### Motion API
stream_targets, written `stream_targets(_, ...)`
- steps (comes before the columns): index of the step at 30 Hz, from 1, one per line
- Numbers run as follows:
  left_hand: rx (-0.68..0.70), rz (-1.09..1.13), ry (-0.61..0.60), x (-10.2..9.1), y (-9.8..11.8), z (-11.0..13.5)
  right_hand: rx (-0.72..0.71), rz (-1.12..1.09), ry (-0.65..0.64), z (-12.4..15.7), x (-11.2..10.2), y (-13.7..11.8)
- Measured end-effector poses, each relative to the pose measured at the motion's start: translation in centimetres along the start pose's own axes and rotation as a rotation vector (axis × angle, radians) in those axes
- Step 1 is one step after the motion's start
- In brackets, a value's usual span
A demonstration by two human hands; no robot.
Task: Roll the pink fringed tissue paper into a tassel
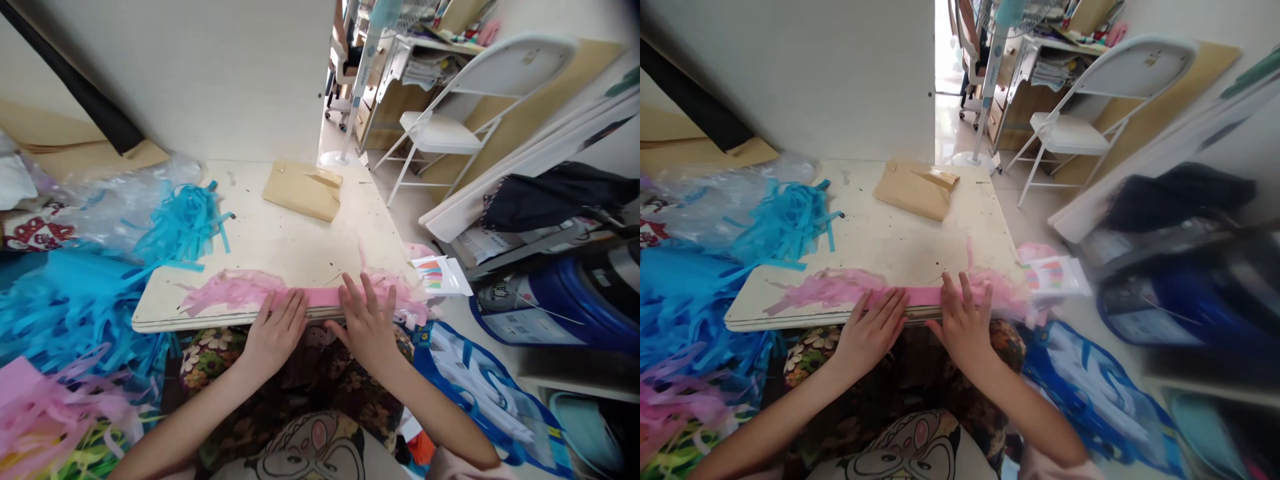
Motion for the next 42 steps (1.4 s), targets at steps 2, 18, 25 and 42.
stream_targets(2, 0.008, -0.003, 0.026, -0.4, -0.1, 0.2, 0.014, -0.004, 0.054, -0.1, -0.5, -0.3)
stream_targets(18, -0.04, 0.108, -0.058, -0.7, -1.5, -1.4, -0.245, -0.183, 0.151, -2.2, -1.8, -2.8)
stream_targets(25, -0.182, 0.252, -0.234, 0.0, -3.7, -2.3, -0.331, -0.155, -0.018, -3.5, -0.4, -2.4)
stream_targets(42, -0.324, 0.061, -0.191, -0.3, -5.0, -2.5, -0.384, -0.078, -0.188, -4.6, 0.6, 1.3)
Point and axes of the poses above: each hand's wrist, its own z-axis away from the middle knuckle, its own x-axis out of the palm, y = z × x, the point moved 9 cm from there along -z, towards the middle knuckle, and after that the axes turned 9 degrees about z, right-handed, at the moved point
